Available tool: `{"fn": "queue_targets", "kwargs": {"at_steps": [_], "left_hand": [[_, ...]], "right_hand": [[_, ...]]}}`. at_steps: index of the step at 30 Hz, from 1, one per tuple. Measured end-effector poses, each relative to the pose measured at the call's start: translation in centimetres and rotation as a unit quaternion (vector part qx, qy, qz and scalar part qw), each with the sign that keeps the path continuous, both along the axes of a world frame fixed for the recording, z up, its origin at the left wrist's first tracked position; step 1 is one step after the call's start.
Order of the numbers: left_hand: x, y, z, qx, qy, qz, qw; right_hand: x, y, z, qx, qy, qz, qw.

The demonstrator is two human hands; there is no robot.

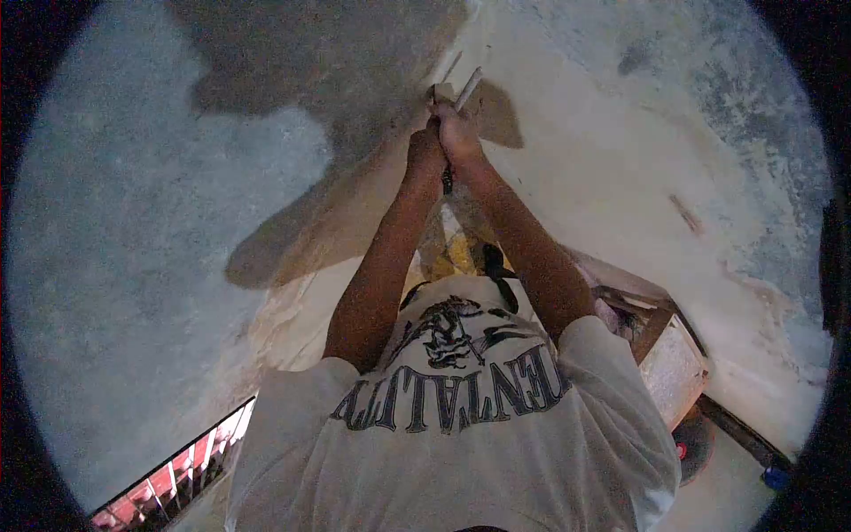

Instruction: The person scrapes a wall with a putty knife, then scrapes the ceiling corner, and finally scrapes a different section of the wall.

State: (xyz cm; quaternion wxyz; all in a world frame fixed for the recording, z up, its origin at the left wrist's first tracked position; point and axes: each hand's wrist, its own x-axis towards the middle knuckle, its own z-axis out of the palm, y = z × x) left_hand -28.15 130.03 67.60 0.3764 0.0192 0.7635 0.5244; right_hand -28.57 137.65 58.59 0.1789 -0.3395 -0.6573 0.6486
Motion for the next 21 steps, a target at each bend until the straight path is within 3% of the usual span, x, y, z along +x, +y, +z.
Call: {"fn": "queue_targets", "kwargs": {"at_steps": [2, 5, 6, 7, 8, 10, 12, 14, 16, 18, 19, 21], "left_hand": [[-1.4, 0.5, -2.2, 0.035, -0.024, 0.029, 0.999], [-2.1, 2.3, -9.4, 0.128, -0.028, 0.085, 0.988], [-2.8, 3.7, -10.1, 0.173, -0.021, 0.106, 0.979], [-2.2, 3.1, -7.3, 0.139, -0.028, 0.098, 0.985], [-0.4, 1.1, -2.0, 0.101, -0.038, 0.09, 0.99], [0.2, 0.1, 0.0, 0.06, -0.037, 0.059, 0.996], [-1.3, 0.9, -3.4, 0.047, -0.017, 0.013, 0.999], [-3.8, 2.8, -8.9, 0.005, 0.086, -0.083, 0.993], [-3.9, 4.3, -7.9, 0.034, 0.1, -0.066, 0.992], [-1.1, 2.5, -5.3, 0.11, 0.06, 0.009, 0.992], [-0.3, 1.7, -5.1, 0.14, 0.062, 0.021, 0.988], [-0.1, 0.8, -6.1, 0.169, 0.114, -0.005, 0.979]], "right_hand": [[0.6, 0.4, 1.7, 0.092, -0.119, 0.059, 0.987], [-2.8, 3.5, -5.5, 0.201, -0.08, 0.062, 0.974], [-2.6, 3.8, -3.6, 0.23, -0.034, 0.029, 0.972], [-0.8, 2.3, -1.2, 0.253, 0.007, -0.002, 0.967], [-0.5, 2.1, -0.9, 0.236, 0.031, 0.003, 0.971], [-0.8, 2.6, -1.8, 0.161, 0.062, 0.052, 0.984], [-0.3, 2.1, -1.9, 0.048, 0.056, 0.08, 0.994], [2.4, 1.5, 5.6, -0.046, 0.032, 0.046, 0.997], [1.8, 2.6, 0.1, -0.021, -0.063, 0.039, 0.997], [1.2, 3.7, -0.3, 0.029, -0.005, 0.027, 0.999], [2.1, 2.2, 0.6, 0.065, 0.095, 0.025, 0.993], [3.5, 0.7, 4.3, 0.076, -0.111, 0.033, 0.99]]}}
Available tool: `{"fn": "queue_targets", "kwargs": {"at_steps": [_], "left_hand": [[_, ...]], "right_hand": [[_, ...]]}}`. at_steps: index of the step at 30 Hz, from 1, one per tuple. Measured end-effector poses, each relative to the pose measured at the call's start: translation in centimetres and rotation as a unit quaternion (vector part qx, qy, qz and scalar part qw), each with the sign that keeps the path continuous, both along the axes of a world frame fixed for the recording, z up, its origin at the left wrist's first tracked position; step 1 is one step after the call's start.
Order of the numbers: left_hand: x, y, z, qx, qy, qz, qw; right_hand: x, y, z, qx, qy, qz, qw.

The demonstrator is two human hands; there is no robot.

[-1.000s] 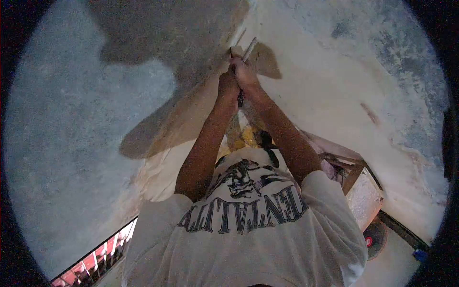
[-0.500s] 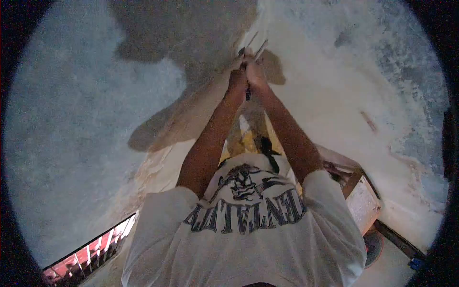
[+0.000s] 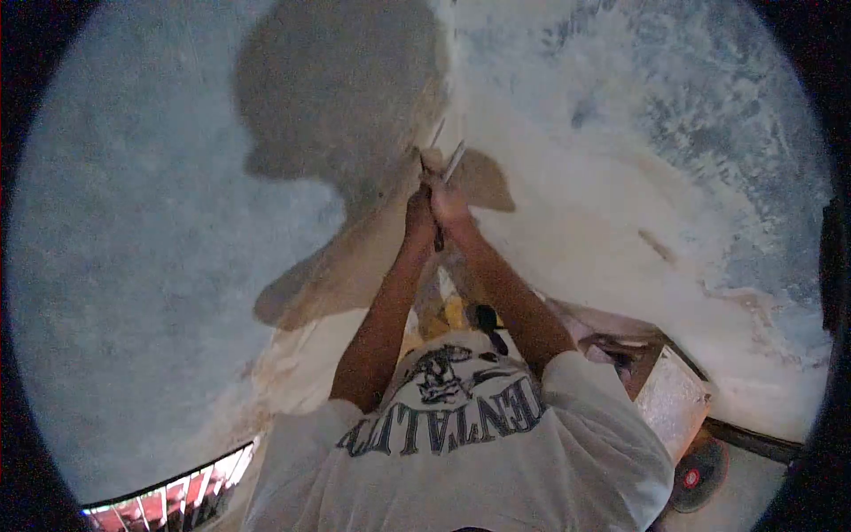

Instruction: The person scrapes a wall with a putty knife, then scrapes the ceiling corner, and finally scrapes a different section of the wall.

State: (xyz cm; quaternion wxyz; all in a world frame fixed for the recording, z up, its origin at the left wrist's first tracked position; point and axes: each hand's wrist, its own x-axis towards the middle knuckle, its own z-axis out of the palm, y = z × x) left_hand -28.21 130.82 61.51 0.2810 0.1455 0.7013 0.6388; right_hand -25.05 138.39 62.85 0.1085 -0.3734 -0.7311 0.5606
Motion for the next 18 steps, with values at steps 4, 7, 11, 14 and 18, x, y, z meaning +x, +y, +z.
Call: {"fn": "queue_targets", "kwargs": {"at_steps": [4, 7, 11, 14, 18], "left_hand": [[2.4, -0.6, 5.8, -0.127, 0.007, -0.03, 0.991], [3.0, 0.6, 4.5, 0.088, 0.051, -0.004, 0.995], [4.7, 3.3, 7.0, 0.192, -0.069, 0.032, 0.978], [4.8, 6.3, 6.7, 0.29, -0.09, 0.025, 0.953], [6.9, 7.0, 10.6, 0.256, -0.084, 0.0, 0.963]], "right_hand": [[1.7, -0.4, 1.6, 0.028, -0.012, 0.009, 0.999], [2.1, 0.7, 1.5, 0.09, 0.061, 0.04, 0.993], [3.8, 3.7, 0.8, 0.278, 0.177, 0.104, 0.938], [5.8, 6.6, 1.0, 0.311, 0.197, 0.118, 0.922], [11.8, 8.3, 11.5, 0.008, 0.145, 0.171, 0.974]]}}
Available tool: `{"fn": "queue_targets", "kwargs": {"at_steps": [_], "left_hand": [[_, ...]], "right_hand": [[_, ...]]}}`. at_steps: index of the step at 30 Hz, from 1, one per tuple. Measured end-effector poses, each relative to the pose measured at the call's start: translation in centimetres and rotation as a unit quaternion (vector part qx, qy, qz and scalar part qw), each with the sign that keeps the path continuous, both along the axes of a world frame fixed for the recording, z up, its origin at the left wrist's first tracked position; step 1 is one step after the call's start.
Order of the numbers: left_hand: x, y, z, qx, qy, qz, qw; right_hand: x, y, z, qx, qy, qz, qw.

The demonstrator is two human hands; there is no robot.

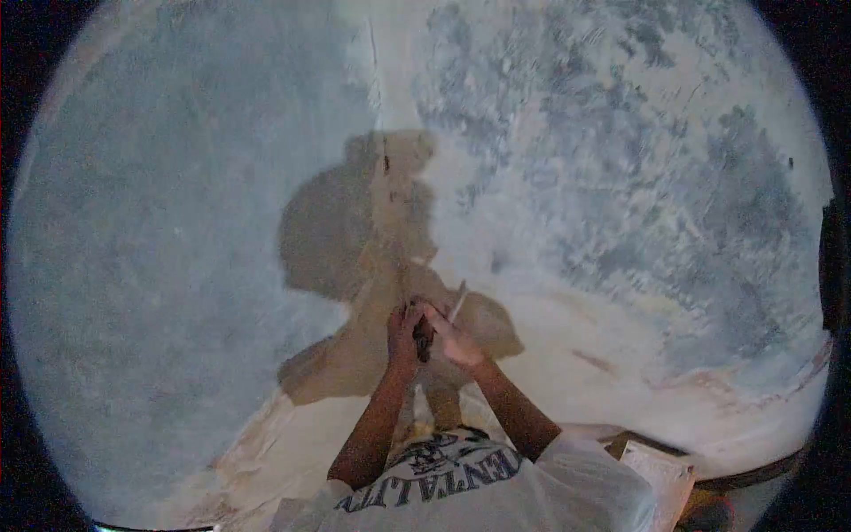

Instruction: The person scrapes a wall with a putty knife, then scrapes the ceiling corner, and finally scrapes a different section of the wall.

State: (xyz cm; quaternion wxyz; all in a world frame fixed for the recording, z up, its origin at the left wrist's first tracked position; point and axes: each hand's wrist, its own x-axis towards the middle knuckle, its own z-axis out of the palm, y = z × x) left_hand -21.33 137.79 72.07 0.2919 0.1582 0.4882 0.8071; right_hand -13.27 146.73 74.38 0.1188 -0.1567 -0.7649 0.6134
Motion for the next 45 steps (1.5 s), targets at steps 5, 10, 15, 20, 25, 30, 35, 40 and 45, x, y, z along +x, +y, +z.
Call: {"fn": "queue_targets", "kwargs": {"at_steps": [5, 10, 15, 20, 25, 30, 35, 40, 45], "left_hand": [[2.5, 3.8, 2.0, -0.072, 0.089, -0.007, 0.993], [5.3, 6.1, 6.0, 0.058, 0.179, -0.155, 0.97], [5.4, 6.6, 6.8, -0.06, 0.221, -0.229, 0.946], [5.7, 6.9, 8.6, 0.074, 0.232, -0.205, 0.948], [4.6, 5.1, 11.1, 0.081, 0.13, -0.258, 0.954], [5.8, 3.5, 12.0, 0.119, 0.107, -0.282, 0.946], [7.3, 3.3, 14.0, 0.148, -0.048, -0.344, 0.926], [10.3, 3.5, 16.7, 0.198, -0.072, -0.382, 0.9], [13.7, 3.1, 19.0, 0.226, -0.058, -0.383, 0.894]], "right_hand": [[3.1, 5.1, -4.4, 0.066, -0.022, -0.028, 0.997], [8.4, 6.7, 3.3, 0.223, -0.013, -0.035, 0.974], [10.5, 5.5, 4.6, 0.039, -0.031, -0.078, 0.996], [11.2, 4.3, 3.7, 0.011, 0.006, -0.111, 0.994], [10.0, -0.5, 5.2, 0.042, 0.103, -0.199, 0.974], [10.2, -3.3, 4.5, 0.156, 0.157, -0.286, 0.932], [14.0, -5.8, 7.0, 0.194, 0.09, -0.26, 0.942], [16.0, -6.1, 6.7, 0.141, 0.102, -0.276, 0.945], [18.6, -7.2, 11.5, 0.223, 0.078, -0.321, 0.917]]}}
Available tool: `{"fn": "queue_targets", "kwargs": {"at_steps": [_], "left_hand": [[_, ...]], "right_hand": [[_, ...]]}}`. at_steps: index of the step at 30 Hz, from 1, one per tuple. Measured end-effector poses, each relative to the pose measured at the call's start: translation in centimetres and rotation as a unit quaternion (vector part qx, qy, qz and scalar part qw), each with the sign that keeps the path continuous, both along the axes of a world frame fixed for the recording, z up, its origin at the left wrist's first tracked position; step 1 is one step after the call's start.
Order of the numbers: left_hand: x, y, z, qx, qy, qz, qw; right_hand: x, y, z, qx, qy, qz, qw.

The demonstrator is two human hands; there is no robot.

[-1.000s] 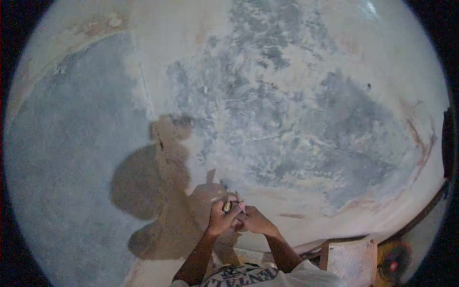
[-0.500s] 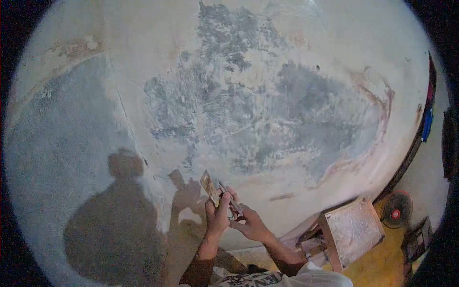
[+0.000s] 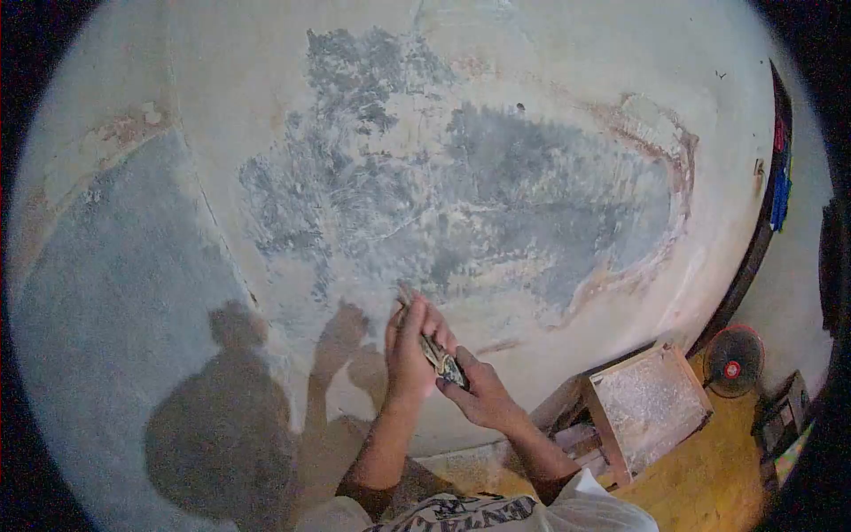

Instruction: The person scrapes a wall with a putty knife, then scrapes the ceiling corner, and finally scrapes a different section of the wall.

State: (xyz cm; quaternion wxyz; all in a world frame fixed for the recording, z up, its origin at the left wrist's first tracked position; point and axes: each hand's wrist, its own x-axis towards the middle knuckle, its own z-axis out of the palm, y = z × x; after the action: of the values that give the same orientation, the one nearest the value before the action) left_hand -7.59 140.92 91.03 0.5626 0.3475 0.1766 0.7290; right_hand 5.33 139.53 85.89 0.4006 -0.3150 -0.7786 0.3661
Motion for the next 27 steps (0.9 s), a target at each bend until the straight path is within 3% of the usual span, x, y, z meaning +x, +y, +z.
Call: {"fn": "queue_targets", "kwargs": {"at_steps": [2, 8, 10, 12, 14, 18, 20, 24, 27], "left_hand": [[0.2, 0.4, 2.1, 0.02, -0.047, 0.02, 0.998], [0.6, 4.1, 6.6, 0.132, -0.027, 0.158, 0.978], [1.9, 4.5, 7.6, 0.124, 0.056, 0.147, 0.98], [3.7, 5.1, 8.9, 0.088, 0.166, 0.14, 0.972], [6.3, 6.1, 10.6, 0.086, 0.229, 0.196, 0.95], [7.4, 9.8, 13.6, 0.142, 0.334, 0.33, 0.871], [7.1, 11.1, 15.3, 0.085, 0.313, 0.285, 0.902], [7.2, 12.6, 18.5, 0.03, 0.295, 0.242, 0.924], [7.2, 14.1, 19.5, 0.1, 0.315, 0.305, 0.893]], "right_hand": [[2.5, 0.5, 1.3, 0.022, -0.05, 0.005, 0.998], [9.8, 3.6, 5.9, 0.187, -0.061, -0.038, 0.98], [11.5, 4.5, 9.8, 0.172, -0.061, -0.06, 0.981], [12.0, 6.2, 13.2, 0.255, -0.053, -0.1, 0.96], [11.9, 8.7, 15.9, 0.385, -0.045, -0.112, 0.915], [11.1, 11.1, 21.2, 0.379, -0.123, -0.189, 0.898], [10.5, 12.7, 22.4, 0.413, -0.187, -0.249, 0.856], [8.8, 13.8, 23.0, 0.413, -0.24, -0.295, 0.828], [7.4, 13.7, 23.4, 0.391, -0.251, -0.325, 0.824]]}}
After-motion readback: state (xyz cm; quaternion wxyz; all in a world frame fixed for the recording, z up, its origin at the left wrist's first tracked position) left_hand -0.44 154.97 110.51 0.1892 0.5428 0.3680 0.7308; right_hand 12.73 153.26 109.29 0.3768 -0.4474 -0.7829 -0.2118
